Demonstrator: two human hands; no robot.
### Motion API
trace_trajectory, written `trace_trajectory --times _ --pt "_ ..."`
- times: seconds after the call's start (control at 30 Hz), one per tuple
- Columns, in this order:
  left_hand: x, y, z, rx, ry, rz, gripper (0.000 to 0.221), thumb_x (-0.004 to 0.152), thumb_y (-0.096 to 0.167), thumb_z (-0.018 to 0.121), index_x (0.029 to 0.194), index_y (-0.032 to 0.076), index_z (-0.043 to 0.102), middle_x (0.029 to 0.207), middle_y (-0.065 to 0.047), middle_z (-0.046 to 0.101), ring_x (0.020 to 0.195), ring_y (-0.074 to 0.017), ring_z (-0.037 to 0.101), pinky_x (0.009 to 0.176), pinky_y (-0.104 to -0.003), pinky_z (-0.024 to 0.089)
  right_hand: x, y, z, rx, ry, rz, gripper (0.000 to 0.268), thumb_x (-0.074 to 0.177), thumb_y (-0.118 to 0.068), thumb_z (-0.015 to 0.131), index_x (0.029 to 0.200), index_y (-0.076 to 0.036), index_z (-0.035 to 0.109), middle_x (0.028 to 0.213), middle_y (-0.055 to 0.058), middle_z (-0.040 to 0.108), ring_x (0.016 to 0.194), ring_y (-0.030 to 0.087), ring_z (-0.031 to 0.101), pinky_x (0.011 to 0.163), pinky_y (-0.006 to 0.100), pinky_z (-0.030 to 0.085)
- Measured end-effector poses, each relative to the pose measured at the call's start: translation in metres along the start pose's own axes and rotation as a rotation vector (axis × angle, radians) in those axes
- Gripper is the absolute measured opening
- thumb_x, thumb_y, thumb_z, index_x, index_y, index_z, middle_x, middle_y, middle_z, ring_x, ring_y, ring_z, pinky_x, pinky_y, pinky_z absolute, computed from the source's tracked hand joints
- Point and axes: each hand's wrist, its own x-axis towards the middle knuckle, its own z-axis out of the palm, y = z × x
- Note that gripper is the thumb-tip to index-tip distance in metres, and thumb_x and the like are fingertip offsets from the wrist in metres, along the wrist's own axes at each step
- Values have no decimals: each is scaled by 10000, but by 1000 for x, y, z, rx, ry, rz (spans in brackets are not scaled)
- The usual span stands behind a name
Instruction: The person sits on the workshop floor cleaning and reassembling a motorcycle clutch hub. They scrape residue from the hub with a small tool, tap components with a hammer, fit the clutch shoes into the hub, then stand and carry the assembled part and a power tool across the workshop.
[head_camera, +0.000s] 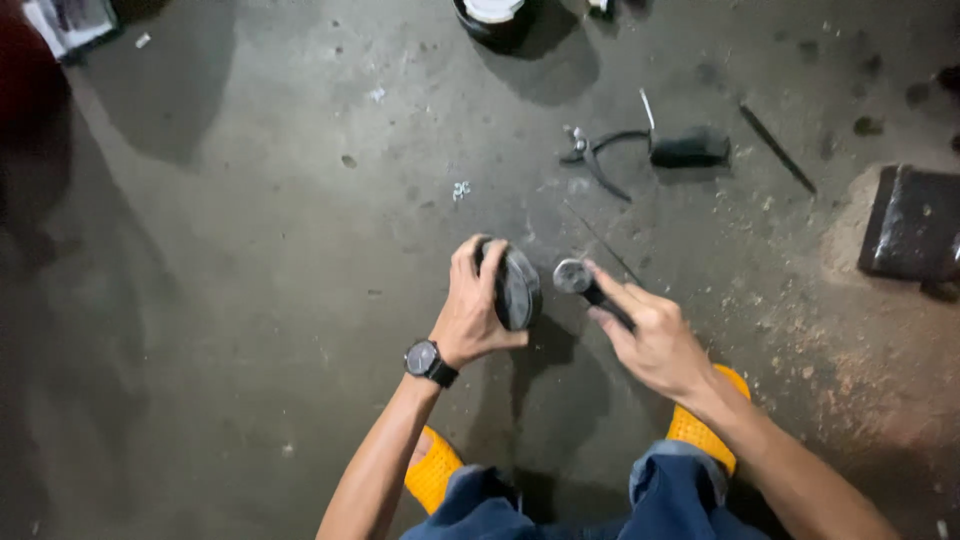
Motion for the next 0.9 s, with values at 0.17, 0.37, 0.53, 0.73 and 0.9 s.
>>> trace_trajectory --times 0.17,0.37,0.53,0.73,0.9 --pt "-1 -8 3 -63 18 -10 1249 488 311 954 1526 64 305 1483 -318 301 1386 -528 336 1161 -593 341 -21 -14 -10 35 121 -172 590 902 -58 699 1459 1 516 1237 274 678 1046 349 741 878 390 584" --pt "5 2 -6 -42 1 65 1256 471 316 950 1521 71 307 1483 -300 313 1391 -522 335 1171 -609 333 -2 -2 -3 -183 -45 103 629 935 -150 705 1531 -124 509 1044 255 684 934 366 714 853 422 567" --pt "14 -4 -7 -65 -56 40 1277 476 335 977 1532 66 311 1524 -316 311 1415 -520 322 1185 -602 335 -21 27 9 -65 -25 173 573 920 -124 705 1469 -92 545 1062 260 709 980 376 722 841 417 561" --pt "29 -44 15 822 -397 407 810 832 254 747 1550 189 378 1569 -177 324 1495 -366 273 1176 -710 209 -17 32 7 54 27 91 552 910 -99 683 1440 -9 558 1128 252 728 993 290 743 847 383 559" --pt "8 -39 0 788 -376 453 672 895 265 669 1492 294 361 1695 -103 221 1562 -341 192 1210 -711 212 -23 37 4 77 -33 434 606 871 -154 755 1431 -25 563 834 187 704 721 137 635 664 332 534"
